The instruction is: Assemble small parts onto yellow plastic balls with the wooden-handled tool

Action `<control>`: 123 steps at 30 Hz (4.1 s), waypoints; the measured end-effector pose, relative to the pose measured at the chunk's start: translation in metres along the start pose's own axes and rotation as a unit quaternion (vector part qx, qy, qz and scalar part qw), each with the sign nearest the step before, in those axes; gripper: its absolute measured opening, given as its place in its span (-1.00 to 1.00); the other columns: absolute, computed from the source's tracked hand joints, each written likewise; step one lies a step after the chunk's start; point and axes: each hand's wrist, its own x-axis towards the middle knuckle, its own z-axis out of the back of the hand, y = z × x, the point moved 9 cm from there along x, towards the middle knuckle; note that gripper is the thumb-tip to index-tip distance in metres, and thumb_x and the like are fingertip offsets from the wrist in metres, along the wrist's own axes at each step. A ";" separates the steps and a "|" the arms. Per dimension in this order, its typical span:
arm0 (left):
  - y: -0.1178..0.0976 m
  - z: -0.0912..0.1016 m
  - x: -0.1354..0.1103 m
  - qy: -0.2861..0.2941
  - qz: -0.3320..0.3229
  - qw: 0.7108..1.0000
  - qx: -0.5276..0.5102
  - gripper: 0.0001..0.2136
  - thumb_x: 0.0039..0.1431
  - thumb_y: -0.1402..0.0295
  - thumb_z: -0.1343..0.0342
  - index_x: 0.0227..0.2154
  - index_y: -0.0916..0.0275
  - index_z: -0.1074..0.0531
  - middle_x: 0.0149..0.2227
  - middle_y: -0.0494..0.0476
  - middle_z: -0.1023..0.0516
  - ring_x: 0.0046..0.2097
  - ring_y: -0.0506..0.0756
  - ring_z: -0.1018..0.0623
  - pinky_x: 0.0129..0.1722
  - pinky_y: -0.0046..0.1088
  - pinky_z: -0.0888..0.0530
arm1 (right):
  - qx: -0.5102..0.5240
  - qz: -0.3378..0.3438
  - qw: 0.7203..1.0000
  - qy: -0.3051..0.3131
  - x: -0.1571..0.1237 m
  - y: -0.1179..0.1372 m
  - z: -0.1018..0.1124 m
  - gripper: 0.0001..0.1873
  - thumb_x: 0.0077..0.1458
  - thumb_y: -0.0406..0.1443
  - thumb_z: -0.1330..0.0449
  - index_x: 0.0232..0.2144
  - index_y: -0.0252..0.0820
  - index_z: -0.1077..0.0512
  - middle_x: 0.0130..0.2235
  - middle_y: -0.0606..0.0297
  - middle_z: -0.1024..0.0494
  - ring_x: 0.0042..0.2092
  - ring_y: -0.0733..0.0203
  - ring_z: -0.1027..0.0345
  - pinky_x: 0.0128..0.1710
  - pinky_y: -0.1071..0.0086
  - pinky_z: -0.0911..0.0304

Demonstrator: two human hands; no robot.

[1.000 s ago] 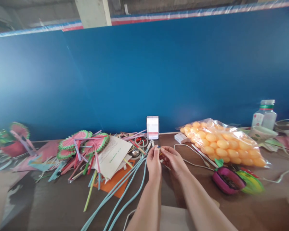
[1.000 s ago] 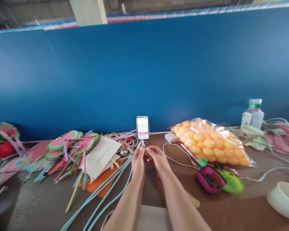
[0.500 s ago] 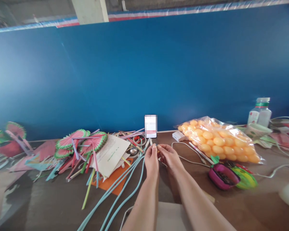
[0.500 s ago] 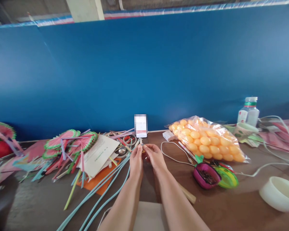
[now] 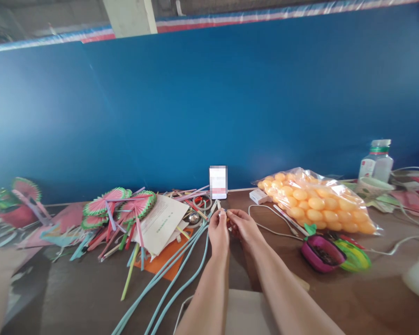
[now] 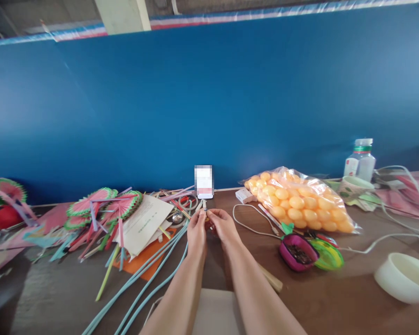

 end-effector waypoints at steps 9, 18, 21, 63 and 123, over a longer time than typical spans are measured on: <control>-0.002 -0.007 -0.001 0.012 0.015 0.998 -0.057 -0.61 -0.06 0.05 -0.25 -0.36 0.33 -0.49 -0.48 0.10 -0.49 -0.47 0.02 -0.49 -0.45 -0.47 -0.40 | -0.019 0.015 1.000 -0.010 -0.001 0.005 -0.001 -0.55 -0.21 0.00 -0.37 -0.42 -0.22 -0.41 -0.67 0.51 -0.23 -0.63 0.44 -0.06 -0.65 0.53 -0.01; -0.003 0.005 -0.001 -0.069 0.059 0.988 -0.122 -0.80 0.05 0.27 -0.21 -0.39 0.34 -0.46 -0.47 0.08 -0.47 -0.46 -0.04 -0.46 -0.41 -0.52 -0.39 | -0.316 0.099 0.942 -0.062 -0.008 0.033 0.008 -0.79 0.05 -0.19 -0.18 -0.29 -0.19 -0.45 -0.40 0.29 -0.52 -0.42 0.29 -0.36 -0.41 0.42 -0.27; -0.001 0.009 0.000 -0.085 0.066 0.984 -0.139 -0.77 0.00 0.25 -0.26 -0.38 0.33 -0.45 -0.45 0.07 -0.46 -0.46 -0.05 -0.45 -0.42 -0.54 -0.38 | -0.525 0.138 0.836 -0.077 -0.023 0.052 0.006 -0.72 0.07 -0.19 -0.16 -0.16 -0.14 -0.45 -0.15 0.15 -0.55 -0.11 0.09 -0.43 -0.14 0.25 -0.29; -0.016 0.015 -0.003 -0.130 0.068 0.973 -0.177 -0.90 0.21 0.40 -0.09 -0.40 0.30 -0.40 -0.46 0.04 -0.40 -0.46 -0.09 -0.46 -0.33 -0.57 -0.44 | -0.645 0.298 0.698 -0.087 -0.067 0.097 -0.021 -0.73 0.09 -0.39 -0.10 -0.15 -0.07 -0.45 -0.10 0.16 -0.40 -0.08 0.08 -0.27 -0.20 0.32 -0.17; -0.015 0.015 -0.004 -0.137 0.079 0.968 -0.197 -0.93 0.20 0.42 -0.06 -0.38 0.29 -0.39 -0.44 0.05 -0.44 -0.48 -0.10 -0.43 -0.39 -0.59 -0.40 | -0.616 0.296 0.721 -0.114 -0.074 0.108 -0.015 -0.72 0.06 -0.38 -0.13 -0.17 -0.03 -0.49 -0.13 0.22 -0.45 -0.11 0.12 -0.29 -0.26 0.34 -0.13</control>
